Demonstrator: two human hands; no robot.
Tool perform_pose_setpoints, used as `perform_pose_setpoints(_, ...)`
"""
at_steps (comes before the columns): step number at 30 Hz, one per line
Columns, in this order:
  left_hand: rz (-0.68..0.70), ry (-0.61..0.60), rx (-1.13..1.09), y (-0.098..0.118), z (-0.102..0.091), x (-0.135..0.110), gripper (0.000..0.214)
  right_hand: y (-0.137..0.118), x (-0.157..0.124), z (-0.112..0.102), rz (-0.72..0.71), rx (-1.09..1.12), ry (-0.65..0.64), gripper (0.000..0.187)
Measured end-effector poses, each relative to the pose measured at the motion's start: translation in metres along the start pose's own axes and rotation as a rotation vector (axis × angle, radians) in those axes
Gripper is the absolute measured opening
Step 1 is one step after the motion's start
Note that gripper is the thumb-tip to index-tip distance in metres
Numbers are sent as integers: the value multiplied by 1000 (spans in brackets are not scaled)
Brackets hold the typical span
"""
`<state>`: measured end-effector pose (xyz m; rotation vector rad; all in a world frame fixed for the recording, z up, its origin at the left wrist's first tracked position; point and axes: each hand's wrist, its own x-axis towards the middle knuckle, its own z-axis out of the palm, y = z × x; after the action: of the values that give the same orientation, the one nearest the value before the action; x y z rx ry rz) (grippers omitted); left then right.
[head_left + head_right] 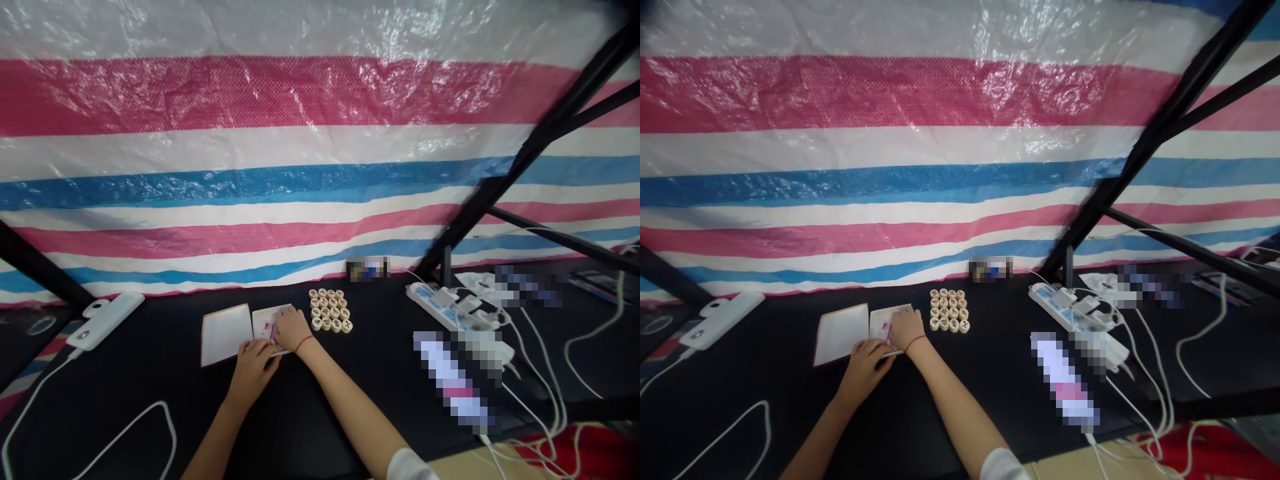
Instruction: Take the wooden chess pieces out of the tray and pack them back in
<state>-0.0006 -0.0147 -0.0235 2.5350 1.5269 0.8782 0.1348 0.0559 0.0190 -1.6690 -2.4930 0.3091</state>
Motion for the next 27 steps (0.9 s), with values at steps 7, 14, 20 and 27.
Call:
perform_pose_setpoints(7,-4,-30,-40,0,-4,-1,11,31,-36,-25,-24,420,199,12)
perform_pose_setpoints(14,-6,-20,-56,1,-4,0,12,96,-113,-36,4,854,90,10)
perform_pose_setpoints(20,12,6,-46,0,-5,1,11,101,-135,-5,128,324,213,17)
perform_pose_setpoints(27,-105,115,171,-5,-4,-4,26,45,-160,34,231,3,514,23)
